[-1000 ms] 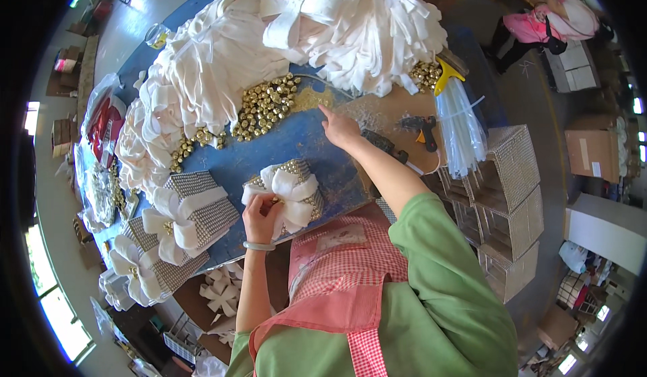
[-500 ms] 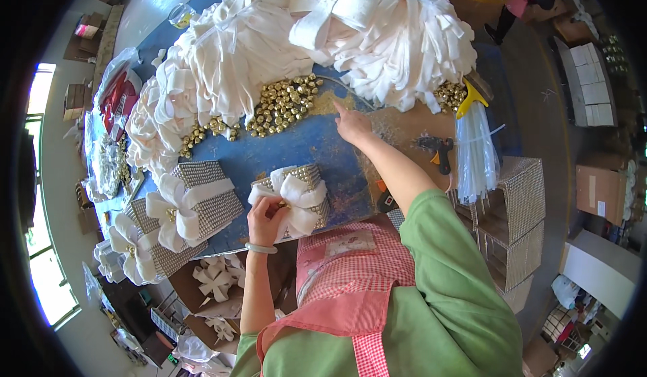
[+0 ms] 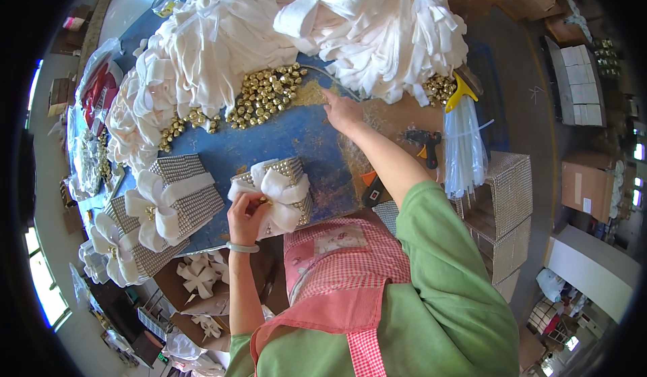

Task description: The person is assembling decorative gift boxes by gluing ribbons and bells onto them using a hot glue gun.

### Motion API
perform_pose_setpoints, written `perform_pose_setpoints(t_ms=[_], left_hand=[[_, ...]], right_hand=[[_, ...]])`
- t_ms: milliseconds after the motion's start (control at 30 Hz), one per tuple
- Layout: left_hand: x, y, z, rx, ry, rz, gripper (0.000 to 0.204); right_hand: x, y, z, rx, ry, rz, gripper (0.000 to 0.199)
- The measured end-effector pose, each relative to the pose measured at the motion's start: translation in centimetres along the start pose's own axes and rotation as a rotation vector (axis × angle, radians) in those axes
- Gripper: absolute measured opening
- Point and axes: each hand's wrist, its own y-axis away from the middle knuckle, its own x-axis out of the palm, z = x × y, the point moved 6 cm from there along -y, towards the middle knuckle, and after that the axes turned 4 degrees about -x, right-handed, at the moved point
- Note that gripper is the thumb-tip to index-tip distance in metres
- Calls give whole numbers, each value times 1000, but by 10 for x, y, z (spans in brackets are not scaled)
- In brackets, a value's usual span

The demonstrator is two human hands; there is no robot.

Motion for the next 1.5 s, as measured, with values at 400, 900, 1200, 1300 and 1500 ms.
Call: perform_pose_setpoints(t_ms=[400, 900, 1200, 1300, 1500], left_hand=[[-1, 2, -6, -99, 8, 18, 26], [-1, 2, -2, -139, 15, 2, 27], [-1, 3, -2, -137, 27, -3, 28], [-1, 3, -2, -139, 37, -7, 27], [-1, 3, -1, -132, 43, -13, 27]], right_hand=[[-13, -68, -21, -103, -44, -218, 14], [-1, -97, 6, -463, 274, -37, 9], [10, -103, 11, -599, 406, -30, 11], [7, -102, 7, -510, 333, 4, 11], [-18, -89, -10, -372, 42, -124, 13]])
